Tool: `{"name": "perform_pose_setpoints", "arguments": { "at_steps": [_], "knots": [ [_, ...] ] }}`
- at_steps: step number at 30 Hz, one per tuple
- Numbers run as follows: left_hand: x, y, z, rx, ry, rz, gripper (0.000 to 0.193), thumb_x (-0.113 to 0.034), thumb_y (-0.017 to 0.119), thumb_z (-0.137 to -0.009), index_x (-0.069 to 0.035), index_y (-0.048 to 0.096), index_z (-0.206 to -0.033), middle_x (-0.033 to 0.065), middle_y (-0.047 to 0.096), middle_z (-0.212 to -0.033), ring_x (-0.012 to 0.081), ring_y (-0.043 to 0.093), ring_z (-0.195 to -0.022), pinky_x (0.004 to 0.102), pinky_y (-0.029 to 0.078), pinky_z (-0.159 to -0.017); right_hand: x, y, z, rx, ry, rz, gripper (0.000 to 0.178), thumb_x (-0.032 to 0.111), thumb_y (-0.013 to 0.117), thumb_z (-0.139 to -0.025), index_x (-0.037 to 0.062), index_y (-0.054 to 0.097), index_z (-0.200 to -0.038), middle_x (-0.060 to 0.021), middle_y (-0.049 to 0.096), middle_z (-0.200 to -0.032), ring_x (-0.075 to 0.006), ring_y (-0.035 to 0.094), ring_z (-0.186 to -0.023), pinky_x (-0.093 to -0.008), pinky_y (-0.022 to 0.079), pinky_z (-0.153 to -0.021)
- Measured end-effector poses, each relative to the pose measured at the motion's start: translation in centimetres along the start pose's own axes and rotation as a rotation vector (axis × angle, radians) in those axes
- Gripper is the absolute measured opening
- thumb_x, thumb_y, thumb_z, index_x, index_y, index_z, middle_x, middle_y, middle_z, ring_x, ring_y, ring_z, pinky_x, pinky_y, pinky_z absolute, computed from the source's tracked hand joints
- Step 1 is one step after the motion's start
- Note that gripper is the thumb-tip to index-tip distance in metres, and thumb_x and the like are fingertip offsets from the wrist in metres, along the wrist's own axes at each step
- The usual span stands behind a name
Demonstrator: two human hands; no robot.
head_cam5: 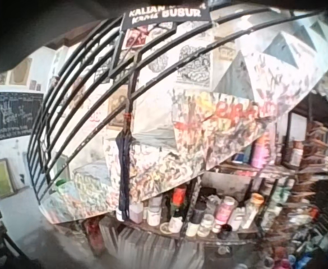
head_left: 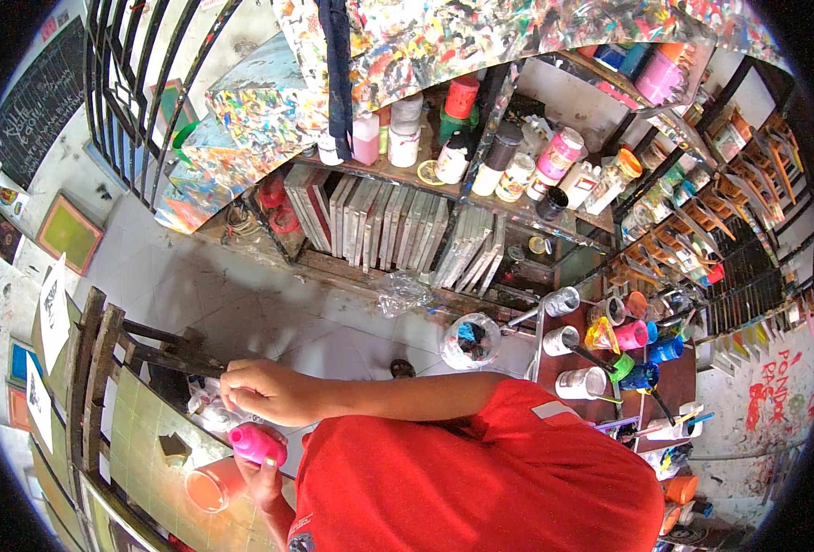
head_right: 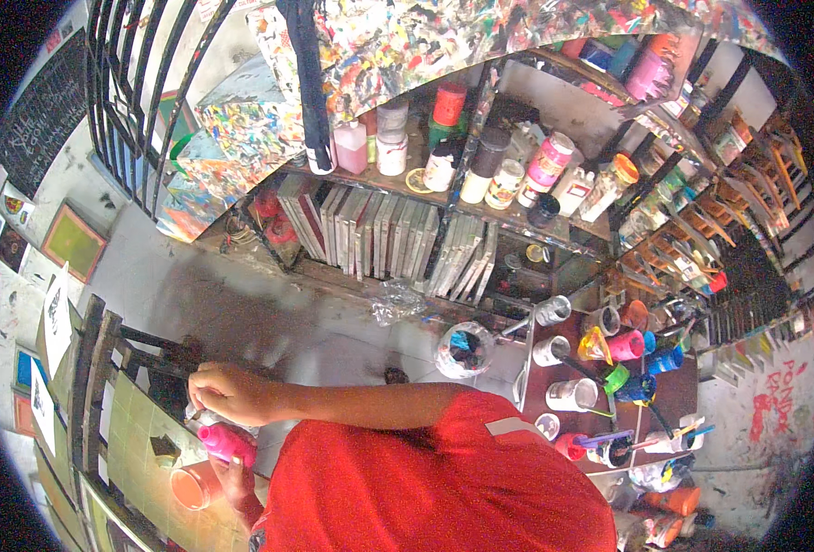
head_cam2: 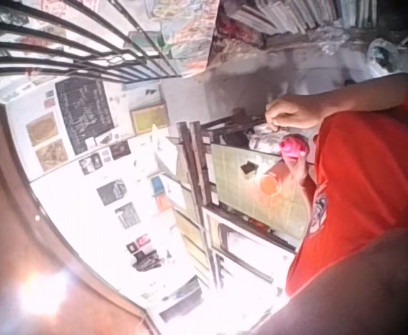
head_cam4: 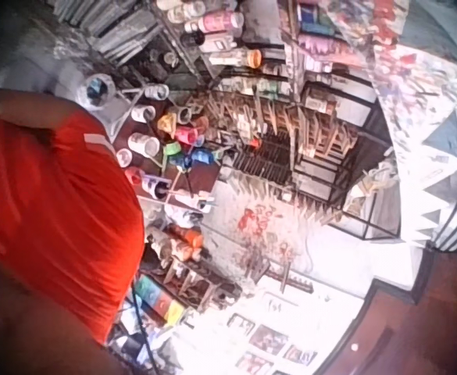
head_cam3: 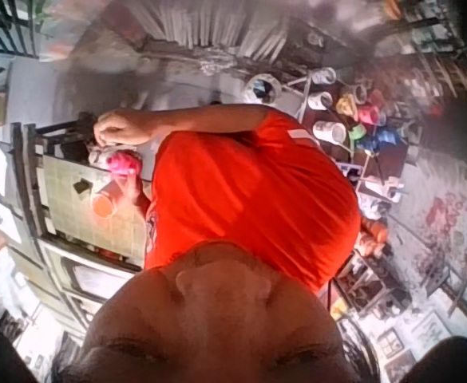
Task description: The person prepares screen printing inks by selecting and mixing pigments. They open a pink container, pour its contents into a small cup, and then add a dark pigment from another container. The person uses a spatula to stir the mixture in the cup.
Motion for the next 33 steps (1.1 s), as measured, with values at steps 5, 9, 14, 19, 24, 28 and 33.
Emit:
{"name": "perform_pose_setpoints", "arguments": {
  "at_steps": [5,9,14,19,24,28,33],
  "knots": [
    [0.6,1.6,-1.0,-0.034,-0.027,-0.056,0.064,-0.036,0.081,-0.075,-0.002,0.048,-0.119,0.0098,0.060,-0.099,0.0203,0.059,-0.089,0.0345,0.047,-0.080,-1.5,-1.4,1.1,-0.060,0.053,-0.032,0.022,0.015,0.049,-0.094,-0.0002,0.055,-0.080,-0.0130,0.056,-0.075,-0.0282,0.055,-0.072,-0.0400,0.043,-0.069],
    [1.6,2.0,-1.8,-0.096,-0.042,-0.050,0.063,-0.028,0.082,-0.075,-0.003,0.048,-0.122,0.0072,0.059,-0.104,0.0182,0.057,-0.094,0.0338,0.047,-0.085,-2.2,-2.9,1.8,-0.099,0.146,-0.014,0.028,0.023,0.053,-0.097,0.0010,0.054,-0.079,-0.0112,0.052,-0.067,-0.0232,0.049,-0.062,-0.0393,0.041,-0.062],
    [1.7,3.1,-2.4,-0.164,-0.046,-0.075,0.063,-0.023,0.082,-0.077,-0.004,0.046,-0.125,0.0035,0.058,-0.108,0.0143,0.056,-0.095,0.0319,0.046,-0.087,-3.1,-4.0,2.2,-0.128,0.159,-0.006,0.035,0.030,0.057,-0.097,0.0016,0.054,-0.077,-0.0088,0.049,-0.060,-0.0187,0.046,-0.056,-0.0385,0.039,-0.055],
    [2.0,3.7,-3.2,-0.119,-0.070,-0.089,0.063,-0.023,0.081,-0.078,-0.003,0.047,-0.127,0.0041,0.058,-0.111,0.0144,0.056,-0.098,0.0310,0.045,-0.090,-2.8,-4.9,2.3,-0.115,0.220,-0.034,0.037,0.033,0.059,-0.096,0.0016,0.055,-0.076,-0.0081,0.049,-0.060,-0.0170,0.047,-0.055,-0.0380,0.039,-0.054],
    [2.5,2.3,-3.8,-0.138,-0.066,-0.135,0.064,-0.023,0.080,-0.078,-0.002,0.047,-0.129,0.0073,0.059,-0.115,0.0173,0.056,-0.104,0.0328,0.044,-0.094,-3.5,-5.2,2.2,-0.113,0.233,-0.041,0.033,0.030,0.059,-0.097,0.0008,0.057,-0.081,-0.0066,0.048,-0.062,-0.0126,0.043,-0.058,-0.0349,0.038,-0.054],
    [-0.7,2.7,-2.9,-0.185,0.017,-0.154,0.065,-0.021,0.079,-0.078,-0.002,0.046,-0.130,0.0096,0.060,-0.116,0.0203,0.057,-0.106,0.0358,0.044,-0.095,-4.2,-4.4,1.9,-0.020,0.298,-0.074,0.029,0.026,0.061,-0.096,0.0000,0.059,-0.084,-0.0026,0.050,-0.065,-0.0083,0.044,-0.064,-0.0320,0.039,-0.057],
    [-2.0,-1.0,-1.4,-0.342,0.027,-0.249,0.059,-0.001,0.078,-0.076,-0.003,0.049,-0.128,0.0083,0.062,-0.116,0.0180,0.060,-0.104,0.0341,0.049,-0.093,-7.7,-4.1,3.1,-0.058,0.467,-0.325,0.018,0.021,0.061,-0.094,0.0045,0.063,-0.086,0.0014,0.058,-0.077,-0.0079,0.050,-0.071,-0.0286,0.043,-0.062]
  ]
}}
Point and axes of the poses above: each hand's wrist, its own z-axis away from the middle knuckle, its own y-axis out of the palm, x = y × z, the point moved 6 cm from there along -z, towards the middle knuckle
